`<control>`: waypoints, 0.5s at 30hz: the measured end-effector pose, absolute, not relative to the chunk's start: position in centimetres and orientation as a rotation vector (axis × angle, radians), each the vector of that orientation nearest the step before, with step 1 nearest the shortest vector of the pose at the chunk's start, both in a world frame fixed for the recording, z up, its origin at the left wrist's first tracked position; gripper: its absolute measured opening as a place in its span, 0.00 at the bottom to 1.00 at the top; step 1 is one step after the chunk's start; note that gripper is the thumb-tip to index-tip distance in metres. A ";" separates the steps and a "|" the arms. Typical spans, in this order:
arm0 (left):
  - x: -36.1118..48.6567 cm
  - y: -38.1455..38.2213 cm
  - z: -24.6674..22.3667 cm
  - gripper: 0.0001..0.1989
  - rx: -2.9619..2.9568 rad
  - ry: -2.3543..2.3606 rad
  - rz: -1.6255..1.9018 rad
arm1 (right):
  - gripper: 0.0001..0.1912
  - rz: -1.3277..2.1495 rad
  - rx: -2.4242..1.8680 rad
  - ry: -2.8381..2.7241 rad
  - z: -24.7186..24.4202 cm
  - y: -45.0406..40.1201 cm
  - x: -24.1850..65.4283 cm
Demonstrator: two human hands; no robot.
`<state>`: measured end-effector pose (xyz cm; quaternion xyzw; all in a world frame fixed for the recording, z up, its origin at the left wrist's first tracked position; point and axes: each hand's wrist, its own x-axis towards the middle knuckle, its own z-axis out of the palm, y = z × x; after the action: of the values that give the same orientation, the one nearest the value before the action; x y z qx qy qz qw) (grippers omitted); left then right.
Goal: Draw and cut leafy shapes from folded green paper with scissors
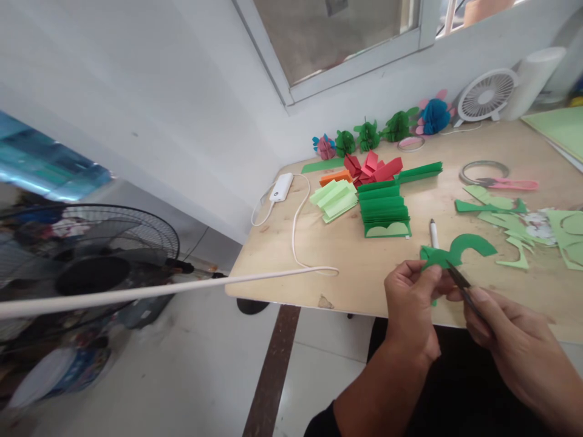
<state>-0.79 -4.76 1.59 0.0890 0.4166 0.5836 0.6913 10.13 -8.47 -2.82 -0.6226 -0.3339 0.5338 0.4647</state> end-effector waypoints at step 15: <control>-1.2 -4.8 2.0 0.17 0.216 0.950 1.264 | 0.30 1.238 -1.589 -0.965 -3.4 -8.5 11.0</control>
<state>-1.22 -4.82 1.97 0.0968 0.4261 0.5670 0.6983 10.95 -8.45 -3.41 -0.6393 -0.3881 0.4980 0.4389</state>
